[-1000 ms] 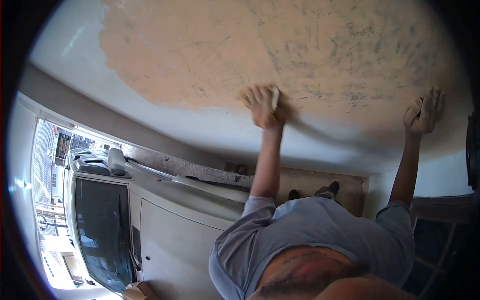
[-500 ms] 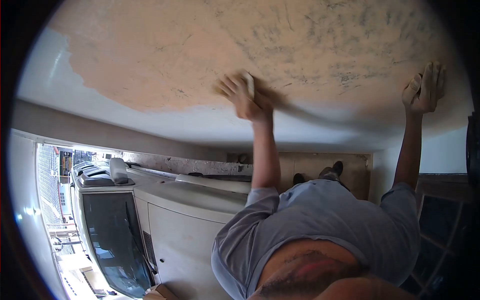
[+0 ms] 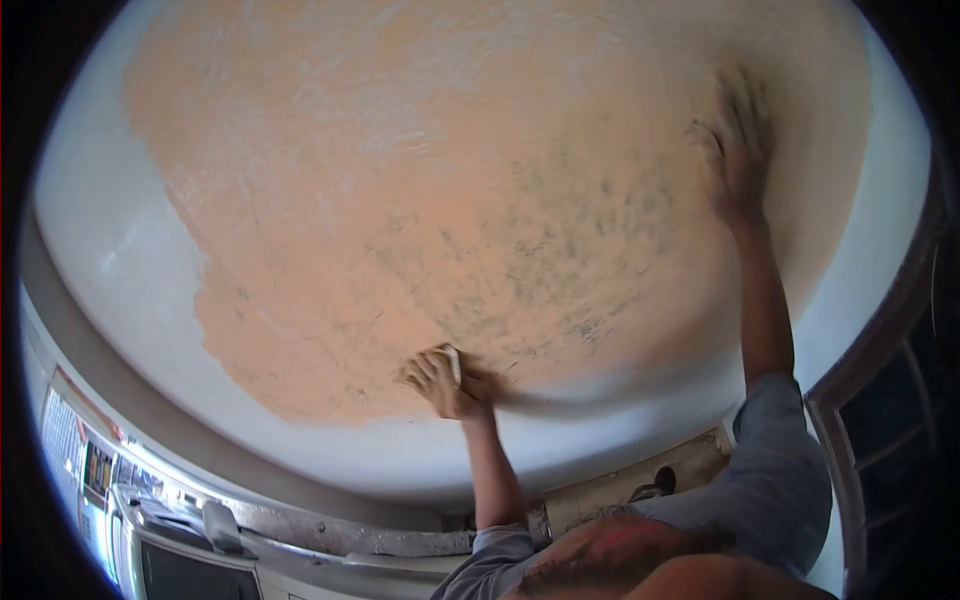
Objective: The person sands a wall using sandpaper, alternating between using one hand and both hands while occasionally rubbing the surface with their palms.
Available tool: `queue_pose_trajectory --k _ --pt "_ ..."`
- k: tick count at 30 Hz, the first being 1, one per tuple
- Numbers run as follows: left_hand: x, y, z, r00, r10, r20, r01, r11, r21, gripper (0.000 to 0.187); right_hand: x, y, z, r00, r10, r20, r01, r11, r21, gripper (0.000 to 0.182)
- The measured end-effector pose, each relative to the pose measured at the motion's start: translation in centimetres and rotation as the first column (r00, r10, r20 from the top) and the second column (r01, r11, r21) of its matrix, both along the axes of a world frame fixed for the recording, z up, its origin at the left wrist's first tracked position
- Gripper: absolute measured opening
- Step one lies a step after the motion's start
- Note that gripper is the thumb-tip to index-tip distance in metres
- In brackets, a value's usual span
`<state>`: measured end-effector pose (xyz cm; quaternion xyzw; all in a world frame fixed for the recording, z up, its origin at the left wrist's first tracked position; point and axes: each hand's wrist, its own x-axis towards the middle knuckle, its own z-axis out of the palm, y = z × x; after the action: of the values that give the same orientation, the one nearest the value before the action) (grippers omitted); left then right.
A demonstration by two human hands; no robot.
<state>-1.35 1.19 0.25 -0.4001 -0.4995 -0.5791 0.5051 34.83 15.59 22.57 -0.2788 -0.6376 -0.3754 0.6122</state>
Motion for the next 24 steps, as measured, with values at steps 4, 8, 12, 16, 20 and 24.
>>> queue_pose_trajectory --k 4,8,12,16,20,24 --pt "-5.3 -1.6 13.1 0.993 -0.063 -0.102 0.066 0.998 0.020 0.024 -6.1 -2.7 2.3 1.000 -0.015 -0.022 0.015 0.999 -0.037 0.067" --pt "-4.1 -2.2 14.6 0.998 -0.069 -0.001 0.069 0.997 0.041 0.026 -11.6 -6.7 -5.4 0.943 0.034 0.330 0.054 0.966 -0.254 0.067" --pt "-1.5 -0.6 -3.3 0.987 0.078 0.140 -0.052 0.983 -0.177 0.035 -10.7 -6.7 -16.2 0.910 -0.053 0.412 0.099 0.991 -0.090 0.058" --pt "-6.7 0.1 -10.2 0.971 0.231 -0.063 -0.239 0.915 -0.325 0.043 -5.5 -4.5 -23.1 0.953 -0.041 0.301 0.111 0.969 -0.219 0.051" --pt "-10.4 -2.8 10.2 0.979 0.162 -0.125 -0.166 0.986 -0.026 0.034 -4.4 -4.0 -23.5 0.963 -0.039 0.266 0.078 0.987 -0.141 0.043" --pt "-9.7 -3.6 13.8 0.998 -0.029 -0.062 0.035 0.995 0.096 0.028 -5.0 -3.4 -23.6 0.979 -0.021 0.205 0.035 0.997 -0.066 0.041"
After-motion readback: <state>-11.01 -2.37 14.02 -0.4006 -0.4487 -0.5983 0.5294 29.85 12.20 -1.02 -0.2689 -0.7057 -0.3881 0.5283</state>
